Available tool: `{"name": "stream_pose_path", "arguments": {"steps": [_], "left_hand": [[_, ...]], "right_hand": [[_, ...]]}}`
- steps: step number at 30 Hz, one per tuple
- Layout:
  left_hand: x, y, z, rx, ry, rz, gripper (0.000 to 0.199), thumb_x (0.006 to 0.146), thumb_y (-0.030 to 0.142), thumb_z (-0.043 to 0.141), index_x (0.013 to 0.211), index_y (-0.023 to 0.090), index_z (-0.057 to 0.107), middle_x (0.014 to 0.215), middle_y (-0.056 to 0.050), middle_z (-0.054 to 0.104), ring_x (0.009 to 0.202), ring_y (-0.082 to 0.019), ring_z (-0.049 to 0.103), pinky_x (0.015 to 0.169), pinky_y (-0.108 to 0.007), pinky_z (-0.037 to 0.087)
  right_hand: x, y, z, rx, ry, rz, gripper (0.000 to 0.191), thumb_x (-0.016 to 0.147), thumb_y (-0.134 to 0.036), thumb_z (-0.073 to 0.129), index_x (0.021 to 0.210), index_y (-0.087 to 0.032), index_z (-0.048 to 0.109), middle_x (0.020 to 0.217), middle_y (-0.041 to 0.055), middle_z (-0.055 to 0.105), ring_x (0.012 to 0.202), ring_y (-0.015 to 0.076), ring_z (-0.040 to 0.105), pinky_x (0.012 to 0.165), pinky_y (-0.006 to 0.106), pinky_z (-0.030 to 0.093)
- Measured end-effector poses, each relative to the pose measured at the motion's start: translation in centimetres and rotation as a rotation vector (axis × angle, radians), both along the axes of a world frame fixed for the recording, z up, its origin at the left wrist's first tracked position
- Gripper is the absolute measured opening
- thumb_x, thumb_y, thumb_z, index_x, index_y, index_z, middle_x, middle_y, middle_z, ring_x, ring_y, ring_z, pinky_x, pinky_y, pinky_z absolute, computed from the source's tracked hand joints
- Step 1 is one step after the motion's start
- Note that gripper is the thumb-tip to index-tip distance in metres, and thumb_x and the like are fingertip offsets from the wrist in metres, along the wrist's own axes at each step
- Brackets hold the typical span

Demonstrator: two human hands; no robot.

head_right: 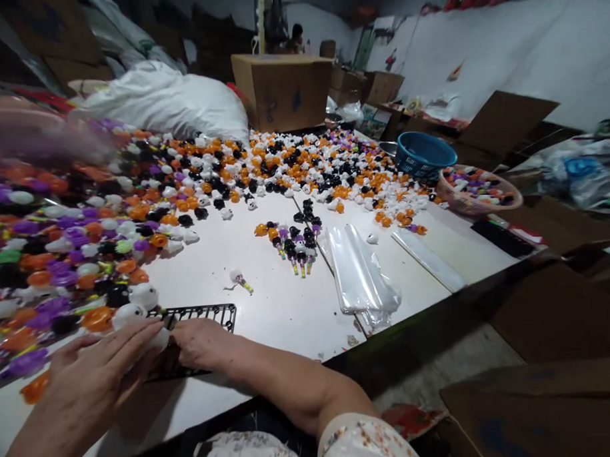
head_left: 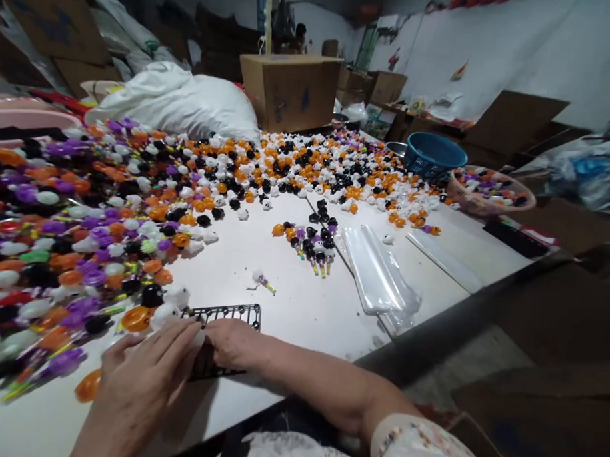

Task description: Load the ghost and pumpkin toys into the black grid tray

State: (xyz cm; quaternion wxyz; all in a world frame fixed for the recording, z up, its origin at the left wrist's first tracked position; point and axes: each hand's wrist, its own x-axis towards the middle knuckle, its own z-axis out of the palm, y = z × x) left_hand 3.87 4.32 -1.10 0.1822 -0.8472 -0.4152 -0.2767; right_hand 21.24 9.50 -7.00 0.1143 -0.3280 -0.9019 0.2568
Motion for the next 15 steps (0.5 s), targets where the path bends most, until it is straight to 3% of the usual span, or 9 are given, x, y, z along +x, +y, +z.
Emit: {"name": "stream_pose_path", "arguments": {"steps": [3,6,9,12,15], "left_hand": [[-0.2,-0.2,0.3,0.011,0.018,-0.019,0.025,0.097,0.022,0.045,0.118,0.023,0.057,0.11,-0.007,0.072,0.091,-0.025,0.069,0.08,-0.044,0.038],[-0.4,-0.6,0.8,-0.002,0.032,-0.042,0.026,0.096,0.024,0.048,0.121,0.024,0.058,0.114,-0.006,0.071,0.097,-0.025,0.067,0.085,-0.043,0.038],[-0.3,-0.9,1.2,-0.018,0.003,-0.043,0.028,0.098,0.029,0.048,0.123,0.023,0.058,0.119,-0.007,0.069,0.104,-0.026,0.065,0.088,-0.043,0.037],[0.2,-1.2,1.6,-0.061,-0.015,-0.023,0.031,0.1,0.037,0.046,0.125,0.022,0.057,0.123,-0.009,0.067,0.109,-0.027,0.063,0.09,-0.043,0.036],[0.6,-1.6,2.2,-0.111,-0.015,-0.012,0.036,0.1,0.04,0.046,0.127,0.019,0.055,0.124,-0.011,0.065,0.112,-0.028,0.061,0.093,-0.044,0.034]], "right_hand": [[2.9,0.5,1.1,-0.01,0.135,-0.152,0.018,0.092,-0.026,0.06,0.109,-0.02,0.062,0.107,0.0049,0.067,0.101,0.0178,0.061,0.09,0.026,0.047],[8.7,2.3,2.9,0.016,0.121,-0.605,0.021,0.097,-0.031,0.057,0.113,-0.017,0.062,0.108,0.0078,0.065,0.094,0.0175,0.061,0.086,0.028,0.048],[14.7,4.7,3.9,0.173,-0.156,-0.972,0.024,0.097,-0.029,0.057,0.113,-0.012,0.06,0.113,0.013,0.06,0.094,0.0198,0.058,0.082,0.03,0.047],[18.4,6.2,3.5,0.268,-0.303,-1.047,0.025,0.093,-0.024,0.061,0.112,-0.007,0.061,0.119,0.0181,0.055,0.103,0.0255,0.055,0.088,0.034,0.045],[19.3,6.2,2.7,0.322,-0.406,-1.031,0.019,0.095,-0.019,0.054,0.107,-0.006,0.063,0.119,0.0189,0.056,0.107,0.027,0.053,0.092,0.035,0.042]]}}
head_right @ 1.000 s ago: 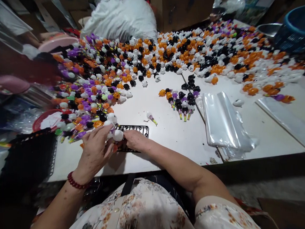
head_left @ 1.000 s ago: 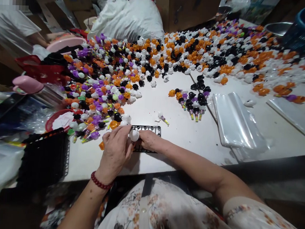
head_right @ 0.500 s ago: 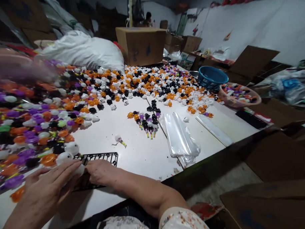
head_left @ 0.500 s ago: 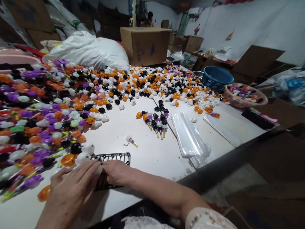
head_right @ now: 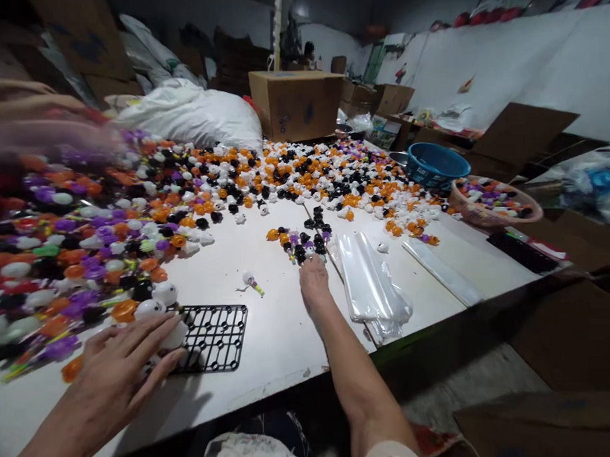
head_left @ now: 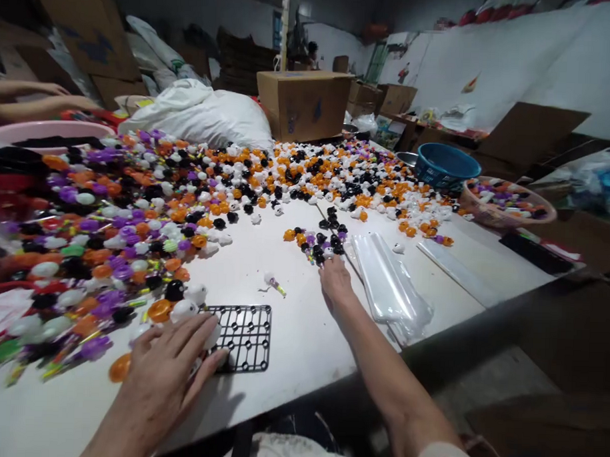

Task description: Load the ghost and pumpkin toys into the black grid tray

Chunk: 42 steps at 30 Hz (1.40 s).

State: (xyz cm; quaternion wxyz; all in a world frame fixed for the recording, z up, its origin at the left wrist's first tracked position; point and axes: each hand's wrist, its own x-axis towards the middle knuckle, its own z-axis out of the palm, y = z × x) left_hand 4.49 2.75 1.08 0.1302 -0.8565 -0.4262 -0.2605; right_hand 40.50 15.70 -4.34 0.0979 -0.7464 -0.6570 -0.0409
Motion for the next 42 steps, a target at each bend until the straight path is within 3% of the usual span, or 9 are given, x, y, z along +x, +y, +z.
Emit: {"name": "stream_pose_path", "arguments": {"steps": [5,10,15,25,28,31,35,40,42], "left_hand": [[-0.5,-0.5,1.3,-0.056,-0.091,0.117,0.034,0.102,0.027,0.04,0.131,0.014,0.054,0.127,-0.013,0.063,0.116,-0.026,0.059,0.097,-0.043,0.034],[-1.4,-0.1,1.7,-0.184,-0.088,0.078,0.036,0.102,0.025,0.039,0.133,0.012,0.053,0.131,-0.012,0.061,0.126,-0.025,0.051,0.105,-0.044,0.035],[-1.6,0.5,1.5,-0.244,-0.085,0.013,0.039,0.102,0.024,0.04,0.138,0.013,0.049,0.136,-0.011,0.057,0.131,-0.024,0.046,0.109,-0.044,0.037],[-1.7,0.5,1.1,-0.301,-0.048,-0.001,0.054,0.103,0.029,0.038,0.153,0.014,0.028,0.149,-0.012,0.044,0.141,-0.026,0.034,0.117,-0.046,0.033],[-1.6,0.6,1.1,-0.316,-0.009,-0.004,0.059,0.103,0.034,0.037,0.156,0.015,0.021,0.154,-0.011,0.038,0.144,-0.027,0.03,0.118,-0.046,0.032],[-1.7,0.8,0.9,-0.311,0.033,-0.011,0.058,0.103,0.036,0.038,0.156,0.019,0.023,0.154,-0.009,0.039,0.145,-0.026,0.03,0.118,-0.046,0.031],[-2.4,1.4,0.2,-0.246,0.046,-0.031,0.054,0.101,0.036,0.04,0.153,0.021,0.032,0.153,-0.008,0.041,0.144,-0.027,0.032,0.117,-0.044,0.03],[-3.2,2.6,-1.2,-0.107,0.077,-0.099,0.053,0.099,0.04,0.041,0.148,0.021,0.04,0.146,-0.007,0.049,0.141,-0.029,0.036,0.113,-0.041,0.029],[-3.3,2.7,-1.4,-0.063,0.079,-0.104,0.05,0.098,0.041,0.043,0.144,0.022,0.045,0.142,-0.006,0.054,0.139,-0.029,0.038,0.112,-0.041,0.029]], "right_hand": [[-2.3,-2.4,1.1,0.112,0.111,0.035,0.02,0.098,-0.021,0.049,0.103,-0.007,0.062,0.101,0.0167,0.062,0.094,0.0248,0.056,0.084,0.035,0.043],[-8.0,-5.3,4.2,0.098,0.602,0.566,0.013,0.097,-0.023,0.055,0.098,-0.016,0.066,0.096,0.0076,0.065,0.082,0.0165,0.059,0.077,0.03,0.047],[-14.0,-5.0,4.6,-0.026,0.699,0.766,0.008,0.092,-0.015,0.062,0.098,-0.014,0.067,0.097,0.0058,0.067,0.084,0.0137,0.059,0.079,0.027,0.046],[-18.7,-3.9,6.4,-0.334,0.663,0.899,0.019,0.101,-0.022,0.047,0.11,-0.015,0.062,0.101,0.0083,0.069,0.089,0.0165,0.06,0.079,0.027,0.039],[-19.3,-4.3,6.2,-0.367,0.67,0.849,0.022,0.102,-0.024,0.042,0.113,-0.014,0.058,0.097,0.0085,0.068,0.084,0.0172,0.059,0.076,0.027,0.039],[-19.7,-4.8,5.5,-0.41,0.682,0.758,0.02,0.1,-0.025,0.043,0.11,-0.016,0.056,0.092,0.0069,0.067,0.079,0.0173,0.057,0.071,0.027,0.04],[-20.3,-5.2,4.9,-0.431,0.77,0.823,0.022,0.1,-0.025,0.04,0.093,-0.018,0.06,0.095,0.0027,0.067,0.086,0.0144,0.058,0.076,0.024,0.043],[-18.3,-4.5,4.7,-0.385,0.784,0.804,0.027,0.101,-0.03,0.043,0.091,-0.017,0.064,0.097,0.0036,0.067,0.091,0.0147,0.06,0.08,0.025,0.045],[-15.4,-3.9,4.4,-0.287,0.764,0.662,0.028,0.102,-0.036,0.046,0.095,-0.017,0.066,0.101,0.0058,0.067,0.094,0.0161,0.06,0.085,0.028,0.046]]}}
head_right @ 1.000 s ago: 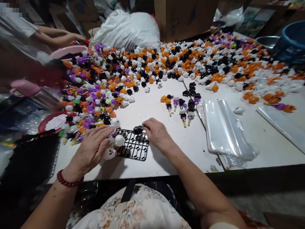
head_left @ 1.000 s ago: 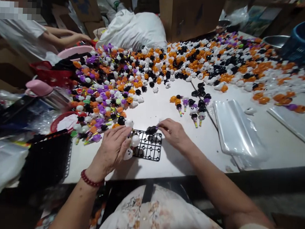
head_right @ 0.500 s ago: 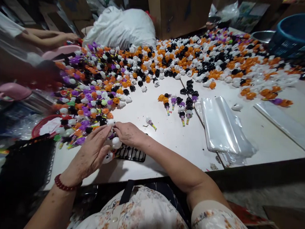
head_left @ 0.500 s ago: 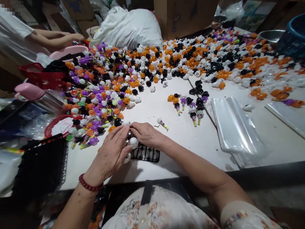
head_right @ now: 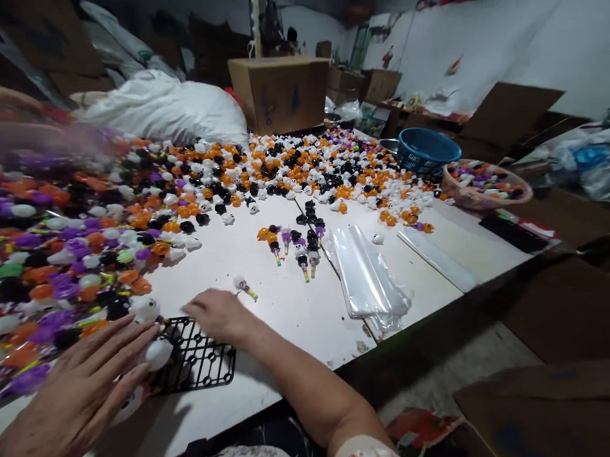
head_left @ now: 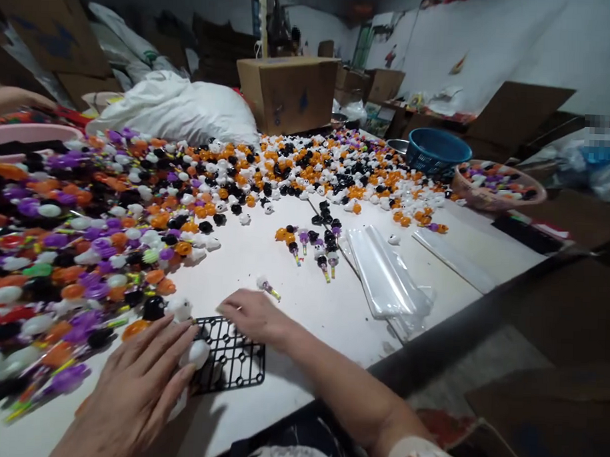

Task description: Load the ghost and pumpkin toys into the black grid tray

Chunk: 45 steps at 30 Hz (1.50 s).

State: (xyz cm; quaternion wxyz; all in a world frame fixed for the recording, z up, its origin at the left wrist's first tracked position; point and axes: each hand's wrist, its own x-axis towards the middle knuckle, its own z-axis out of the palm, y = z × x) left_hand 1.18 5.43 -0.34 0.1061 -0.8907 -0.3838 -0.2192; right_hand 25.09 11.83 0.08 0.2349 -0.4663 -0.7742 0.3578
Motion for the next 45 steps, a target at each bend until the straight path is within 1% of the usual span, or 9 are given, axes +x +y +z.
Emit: {"name": "stream_pose_path", "arguments": {"steps": [3,6,10,15,21,24,32,40,45], "left_hand": [[-0.1,-0.1,0.2,0.02,-0.011,0.01,0.047,0.096,0.038,0.045,0.141,0.024,0.047,0.14,-0.006,0.056,0.136,-0.03,0.042,0.11,-0.044,0.029],[0.3,-0.4,0.9,0.031,-0.007,0.007,0.053,0.095,0.039,0.047,0.145,0.023,0.044,0.143,-0.007,0.054,0.135,-0.03,0.044,0.109,-0.046,0.029],[1.5,-1.0,2.0,0.023,0.024,-0.038,0.054,0.095,0.044,0.048,0.145,0.025,0.045,0.148,-0.008,0.048,0.137,-0.03,0.042,0.109,-0.047,0.031],[2.9,-1.7,2.7,-0.109,0.032,-0.053,0.037,0.097,0.034,0.052,0.131,0.02,0.054,0.135,-0.011,0.058,0.133,-0.029,0.046,0.107,-0.047,0.041],[2.7,-2.1,3.0,-0.263,-0.049,-0.015,0.032,0.097,0.021,0.052,0.128,0.015,0.052,0.13,-0.014,0.057,0.127,-0.026,0.05,0.107,-0.045,0.047],[2.7,-2.2,3.3,-0.297,-0.059,-0.01,0.03,0.097,0.02,0.051,0.126,0.016,0.052,0.128,-0.014,0.057,0.123,-0.025,0.053,0.104,-0.044,0.049],[2.8,-2.2,3.4,-0.321,-0.08,0.008,0.032,0.097,0.021,0.051,0.129,0.018,0.05,0.129,-0.012,0.056,0.123,-0.024,0.053,0.107,-0.043,0.048],[2.6,-2.3,3.4,-0.29,-0.118,0.045,0.035,0.096,0.023,0.053,0.131,0.018,0.05,0.141,-0.016,0.045,0.134,-0.026,0.044,0.111,-0.044,0.044],[2.0,-1.8,3.0,-0.219,-0.001,0.04,0.058,0.097,0.037,0.049,0.151,0.02,0.034,0.157,-0.013,0.033,0.144,-0.031,0.035,0.113,-0.049,0.041]], "right_hand": [[6.4,1.5,-1.0,0.041,-0.158,-0.441,0.025,0.099,-0.037,0.054,0.104,-0.014,0.065,0.111,0.0113,0.062,0.089,0.0175,0.06,0.083,0.032,0.048],[12.8,3.1,-2.5,0.146,-0.485,-0.731,0.034,0.094,-0.033,0.063,0.117,-0.008,0.06,0.119,0.0181,0.056,0.092,0.0224,0.06,0.081,0.035,0.049],[17.1,3.7,-3.8,0.179,-0.749,-0.752,0.03,0.093,-0.028,0.062,0.112,-0.005,0.063,0.117,0.0201,0.057,0.097,0.027,0.061,0.081,0.035,0.046],[14.5,2.7,-3.2,0.101,-0.658,-0.736,0.025,0.099,-0.024,0.046,0.107,-0.006,0.063,0.106,0.0228,0.063,0.094,0.0277,0.063,0.079,0.036,0.044],[4.2,-0.5,-3.3,-0.253,0.211,-0.323,0.027,0.089,-0.028,0.064,0.11,-0.012,0.059,0.095,0.0097,0.068,0.073,0.015,0.062,0.069,0.029,0.05],[-0.6,-1.3,-4.7,-0.41,0.375,-0.131,0.021,0.087,-0.027,0.066,0.1,-0.012,0.063,0.083,0.0058,0.068,0.069,0.0133,0.062,0.067,0.027,0.05],[-3.6,0.0,-6.4,-0.271,0.241,0.015,0.017,0.079,-0.021,0.071,0.094,-0.015,0.068,0.088,0.0012,0.069,0.085,0.0153,0.061,0.072,0.023,0.045],[-3.5,1.2,-4.8,-0.092,0.005,0.271,0.021,0.085,-0.017,0.06,0.105,-0.016,0.069,0.092,0.003,0.071,0.087,0.0164,0.062,0.072,0.022,0.041],[-4.2,1.4,-3.7,0.061,-0.213,0.44,0.024,0.08,-0.011,0.06,0.101,-0.014,0.069,0.093,0.0059,0.073,0.083,0.0173,0.062,0.067,0.022,0.04]]}}
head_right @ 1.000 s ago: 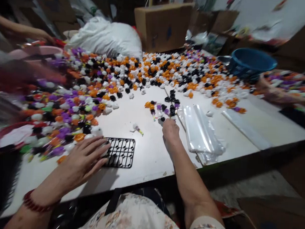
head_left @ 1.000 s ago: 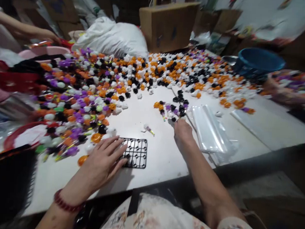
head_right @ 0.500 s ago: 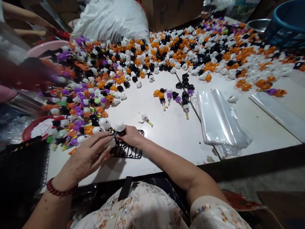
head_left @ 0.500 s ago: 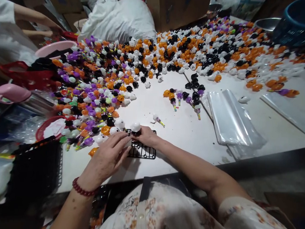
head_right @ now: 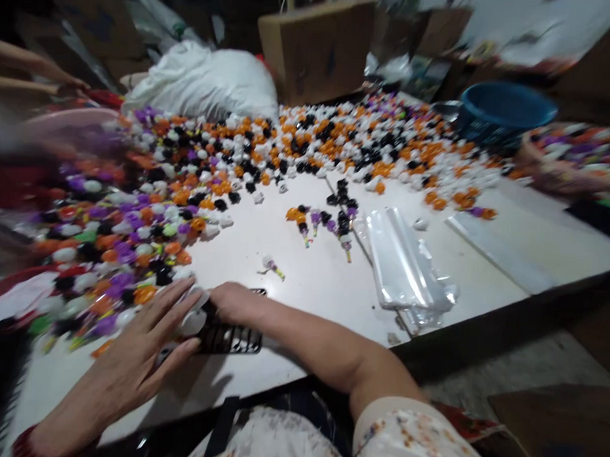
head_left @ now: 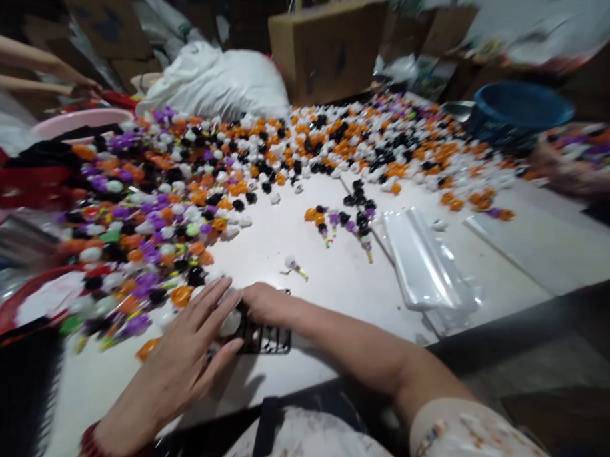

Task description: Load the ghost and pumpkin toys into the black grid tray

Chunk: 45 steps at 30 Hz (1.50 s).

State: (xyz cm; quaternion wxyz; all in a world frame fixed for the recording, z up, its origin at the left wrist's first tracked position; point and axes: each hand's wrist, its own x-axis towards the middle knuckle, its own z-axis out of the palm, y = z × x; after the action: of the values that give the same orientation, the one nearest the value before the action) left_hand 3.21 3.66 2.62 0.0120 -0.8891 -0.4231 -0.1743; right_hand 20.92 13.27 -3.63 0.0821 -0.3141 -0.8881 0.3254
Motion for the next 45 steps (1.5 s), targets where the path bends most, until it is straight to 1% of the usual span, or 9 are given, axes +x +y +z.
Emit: {"name": "stream_pose_path", "arguments": {"steps": [4,7,11,14,17,23,31,37,45], "left_hand": [[-0.6,1.4,-2.1,0.173,0.096,-0.022,0.074,0.093,0.054,0.051,0.155,0.021,0.03,0.153,-0.01,0.043,0.139,-0.032,0.043,0.106,-0.044,0.048],[-0.6,1.9,-2.7,0.274,0.098,-0.023,0.074,0.091,0.057,0.052,0.153,0.02,0.034,0.151,-0.01,0.046,0.134,-0.031,0.05,0.1,-0.041,0.052],[-0.5,1.2,-1.8,0.315,0.083,-0.036,0.07,0.092,0.055,0.052,0.151,0.019,0.038,0.151,-0.01,0.046,0.131,-0.03,0.052,0.097,-0.04,0.052],[-0.5,1.0,-1.6,0.277,0.044,0.001,0.069,0.094,0.053,0.051,0.152,0.021,0.036,0.154,-0.01,0.041,0.132,-0.031,0.05,0.1,-0.042,0.048],[-0.5,1.6,-1.9,0.239,0.027,0.07,0.065,0.096,0.05,0.047,0.153,0.021,0.033,0.154,-0.011,0.041,0.133,-0.032,0.047,0.102,-0.045,0.042],[0.3,1.8,-0.9,0.063,0.058,0.117,0.048,0.102,0.045,0.037,0.138,0.016,0.05,0.138,-0.013,0.057,0.129,-0.03,0.049,0.103,-0.048,0.033],[0.4,1.3,0.5,-0.097,0.023,0.089,0.044,0.105,0.035,0.028,0.136,0.013,0.049,0.139,-0.012,0.055,0.13,-0.025,0.045,0.112,-0.049,0.026],[0.0,1.5,0.2,-0.082,-0.004,0.011,0.044,0.104,0.031,0.03,0.14,0.009,0.045,0.14,-0.014,0.051,0.132,-0.024,0.041,0.114,-0.045,0.03],[-0.1,1.5,0.4,-0.157,-0.052,0.05,0.043,0.104,0.033,0.034,0.144,0.019,0.041,0.157,-0.013,0.028,0.142,-0.026,0.032,0.116,-0.048,0.032]], "right_hand": [[-0.9,0.1,0.5,0.092,-0.225,0.053,0.016,0.082,-0.015,0.058,0.091,-0.009,0.07,0.087,0.0104,0.072,0.076,0.0189,0.062,0.057,0.024,0.036],[0.1,0.1,0.6,0.001,-0.127,-0.032,0.022,0.082,-0.015,0.06,0.101,-0.015,0.069,0.096,0.0065,0.073,0.087,0.0189,0.065,0.065,0.023,0.043],[5.5,1.5,0.8,-0.166,0.195,-0.443,0.026,0.088,-0.033,0.068,0.11,-0.019,0.066,0.107,0.0042,0.069,0.094,0.0152,0.063,0.081,0.024,0.049],[10.8,4.1,0.7,0.06,0.092,-0.914,0.036,0.093,-0.04,0.062,0.118,-0.015,0.059,0.12,0.0121,0.06,0.101,0.021,0.059,0.087,0.034,0.05],[14.5,6.2,-0.1,0.307,-0.184,-1.052,0.039,0.091,-0.033,0.064,0.12,-0.006,0.058,0.126,0.0205,0.053,0.116,0.0293,0.051,0.099,0.039,0.043],[15.5,5.1,0.2,0.365,-0.316,-1.004,0.028,0.099,-0.015,0.041,0.111,-0.003,0.063,0.106,0.0214,0.062,0.1,0.0269,0.058,0.087,0.036,0.043],[9.4,0.5,6.1,0.098,0.275,-0.546,0.014,0.092,-0.026,0.063,0.095,-0.017,0.073,0.09,0.0035,0.069,0.078,0.0127,0.058,0.074,0.026,0.041],[3.6,2.2,5.4,0.039,0.212,-0.349,0.012,0.086,-0.02,0.07,0.095,-0.013,0.073,0.083,0.0026,0.067,0.072,0.0104,0.053,0.069,0.023,0.035],[1.2,2.5,6.2,0.011,0.123,-0.208,0.026,0.1,-0.029,0.052,0.1,-0.012,0.072,0.09,0.0062,0.068,0.081,0.0132,0.054,0.072,0.024,0.034]]}}
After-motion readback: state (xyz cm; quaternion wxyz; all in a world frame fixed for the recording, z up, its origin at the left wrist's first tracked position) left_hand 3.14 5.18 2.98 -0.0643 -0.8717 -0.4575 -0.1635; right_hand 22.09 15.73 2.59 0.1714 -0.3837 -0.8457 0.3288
